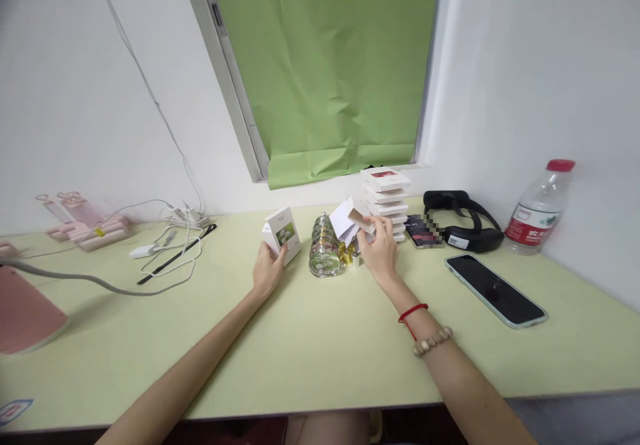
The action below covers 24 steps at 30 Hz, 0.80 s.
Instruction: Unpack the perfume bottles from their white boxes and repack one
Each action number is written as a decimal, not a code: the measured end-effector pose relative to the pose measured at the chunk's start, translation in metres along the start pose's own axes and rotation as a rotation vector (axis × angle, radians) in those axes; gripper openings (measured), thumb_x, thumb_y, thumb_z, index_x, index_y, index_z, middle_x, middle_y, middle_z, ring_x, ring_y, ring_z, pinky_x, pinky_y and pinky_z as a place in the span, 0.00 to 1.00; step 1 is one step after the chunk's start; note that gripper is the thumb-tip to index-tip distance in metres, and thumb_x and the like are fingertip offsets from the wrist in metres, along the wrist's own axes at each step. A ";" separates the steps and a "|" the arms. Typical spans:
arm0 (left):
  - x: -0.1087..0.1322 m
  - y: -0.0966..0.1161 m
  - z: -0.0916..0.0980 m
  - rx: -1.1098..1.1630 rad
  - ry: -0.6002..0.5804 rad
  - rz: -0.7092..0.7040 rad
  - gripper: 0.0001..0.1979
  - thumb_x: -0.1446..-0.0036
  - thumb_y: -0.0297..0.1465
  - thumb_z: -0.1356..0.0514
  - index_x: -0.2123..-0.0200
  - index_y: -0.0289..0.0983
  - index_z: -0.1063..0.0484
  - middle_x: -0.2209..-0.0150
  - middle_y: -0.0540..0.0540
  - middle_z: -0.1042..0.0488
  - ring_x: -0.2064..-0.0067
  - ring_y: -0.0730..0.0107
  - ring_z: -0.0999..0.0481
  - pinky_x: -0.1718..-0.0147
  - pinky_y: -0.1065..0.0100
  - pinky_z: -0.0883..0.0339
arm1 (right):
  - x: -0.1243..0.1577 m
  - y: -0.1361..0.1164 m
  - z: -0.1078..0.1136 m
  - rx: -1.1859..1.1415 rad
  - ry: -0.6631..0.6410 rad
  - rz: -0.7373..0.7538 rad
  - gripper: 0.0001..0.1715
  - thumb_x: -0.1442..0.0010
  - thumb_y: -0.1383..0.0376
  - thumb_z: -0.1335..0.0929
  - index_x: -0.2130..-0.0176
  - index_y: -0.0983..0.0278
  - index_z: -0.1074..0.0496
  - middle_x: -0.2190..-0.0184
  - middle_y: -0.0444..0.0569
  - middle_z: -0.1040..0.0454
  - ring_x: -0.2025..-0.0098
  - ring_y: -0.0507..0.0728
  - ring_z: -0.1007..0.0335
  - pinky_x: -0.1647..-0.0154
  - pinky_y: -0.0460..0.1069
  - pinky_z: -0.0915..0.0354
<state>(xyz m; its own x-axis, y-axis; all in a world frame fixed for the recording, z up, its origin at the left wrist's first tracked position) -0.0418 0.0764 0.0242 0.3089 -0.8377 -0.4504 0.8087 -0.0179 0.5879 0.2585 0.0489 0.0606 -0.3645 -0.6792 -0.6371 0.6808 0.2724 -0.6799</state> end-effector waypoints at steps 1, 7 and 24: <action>0.000 0.001 0.000 -0.002 0.000 -0.008 0.16 0.46 0.44 0.53 0.62 0.39 0.42 0.62 0.44 0.30 0.60 0.61 0.30 0.70 0.66 0.39 | 0.000 -0.001 0.000 0.023 -0.001 0.005 0.17 0.49 0.60 0.38 0.58 0.59 0.33 0.56 0.48 0.34 0.77 0.51 0.36 0.73 0.50 0.40; 0.002 0.005 0.003 -0.024 0.007 -0.008 0.15 0.46 0.43 0.53 0.62 0.38 0.42 0.61 0.43 0.30 0.60 0.61 0.30 0.71 0.66 0.40 | 0.004 -0.007 0.003 0.146 0.054 0.048 0.30 0.56 0.54 0.34 0.54 0.61 0.40 0.56 0.50 0.35 0.63 0.59 0.34 0.73 0.49 0.42; 0.002 0.005 0.002 -0.024 0.010 -0.016 0.15 0.46 0.44 0.53 0.62 0.38 0.42 0.61 0.43 0.30 0.59 0.59 0.29 0.69 0.65 0.39 | 0.002 -0.007 0.004 0.045 0.101 0.239 0.15 0.43 0.60 0.40 0.63 0.59 0.26 0.63 0.46 0.26 0.76 0.51 0.32 0.75 0.46 0.41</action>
<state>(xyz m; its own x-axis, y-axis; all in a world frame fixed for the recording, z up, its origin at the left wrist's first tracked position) -0.0385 0.0731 0.0275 0.3008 -0.8316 -0.4668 0.8256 -0.0179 0.5640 0.2552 0.0431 0.0660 -0.2500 -0.5274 -0.8120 0.7819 0.3848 -0.4906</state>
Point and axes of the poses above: each hand's wrist, its own x-axis away from the middle knuckle, its own z-axis out of the back of the hand, y = z × x, the point moved 8 cm from there along -x, towards the middle knuckle
